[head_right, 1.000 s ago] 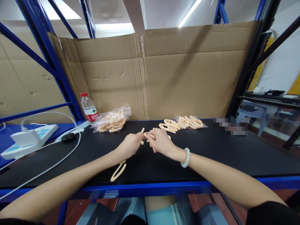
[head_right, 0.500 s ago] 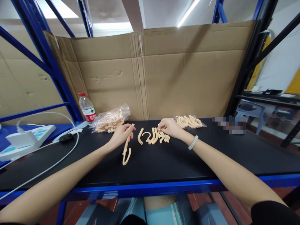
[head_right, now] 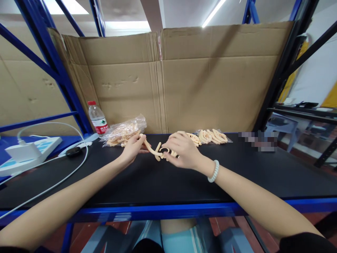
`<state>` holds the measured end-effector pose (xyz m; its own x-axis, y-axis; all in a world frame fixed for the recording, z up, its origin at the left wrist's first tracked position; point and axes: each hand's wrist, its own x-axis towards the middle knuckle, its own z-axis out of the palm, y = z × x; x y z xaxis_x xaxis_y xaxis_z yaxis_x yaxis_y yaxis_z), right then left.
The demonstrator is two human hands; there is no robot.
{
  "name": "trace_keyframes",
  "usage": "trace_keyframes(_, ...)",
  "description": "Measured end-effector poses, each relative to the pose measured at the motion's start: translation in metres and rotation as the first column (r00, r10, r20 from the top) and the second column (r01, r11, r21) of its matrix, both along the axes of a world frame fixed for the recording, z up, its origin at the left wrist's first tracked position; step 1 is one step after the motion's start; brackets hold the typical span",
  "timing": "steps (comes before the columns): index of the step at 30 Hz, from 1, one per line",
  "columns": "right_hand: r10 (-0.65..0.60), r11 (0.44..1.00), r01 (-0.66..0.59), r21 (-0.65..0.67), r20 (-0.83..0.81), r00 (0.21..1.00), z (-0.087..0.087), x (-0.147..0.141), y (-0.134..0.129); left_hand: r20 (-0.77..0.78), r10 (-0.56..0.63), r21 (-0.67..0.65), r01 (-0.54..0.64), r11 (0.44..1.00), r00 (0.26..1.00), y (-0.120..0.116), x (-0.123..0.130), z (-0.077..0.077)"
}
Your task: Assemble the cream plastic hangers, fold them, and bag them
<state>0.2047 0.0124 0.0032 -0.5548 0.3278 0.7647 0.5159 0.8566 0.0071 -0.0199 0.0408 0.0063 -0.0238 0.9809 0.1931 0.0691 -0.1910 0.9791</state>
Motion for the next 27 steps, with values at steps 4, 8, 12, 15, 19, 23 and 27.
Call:
trace_keyframes(4,-0.123,0.985,0.096,0.144,0.197,0.973,-0.009,-0.007,-0.002,0.092,-0.039,-0.033,0.042,0.999,0.995,-0.005,0.005,-0.001)
trace_keyframes(8,-0.16,0.968,0.109,0.227,0.222,0.962,-0.012,-0.004,0.003,0.072,-0.058,-0.003,0.058,0.998,0.996,-0.004,0.006,-0.007)
trace_keyframes(12,-0.192,0.963,0.14,0.231,0.223,0.956,-0.013,-0.003,0.004,-0.24,0.211,0.501,-0.065,0.863,0.948,-0.003,0.001,-0.006)
trace_keyframes(15,-0.198,0.965,0.152,0.215,0.213,0.957,-0.015,-0.004,0.003,-0.594,0.348,0.731,0.307,0.609,0.726,-0.009,-0.002,-0.001)
trace_keyframes(19,-0.202,0.961,0.152,0.231,0.21,0.957,-0.015,-0.006,-0.001,-0.833,0.326,0.553,0.644,0.529,0.446,-0.017,0.0,-0.002)
trace_keyframes(23,-0.206,0.953,0.145,0.268,0.218,0.954,-0.016,-0.009,-0.004,-0.863,0.313,0.504,0.656,0.561,0.396,-0.018,0.005,-0.008)
trace_keyframes(27,-0.158,0.965,0.104,0.24,0.22,0.963,-0.018,-0.01,-0.003,-0.904,0.34,0.417,0.702,0.577,0.257,-0.019,0.007,-0.006)
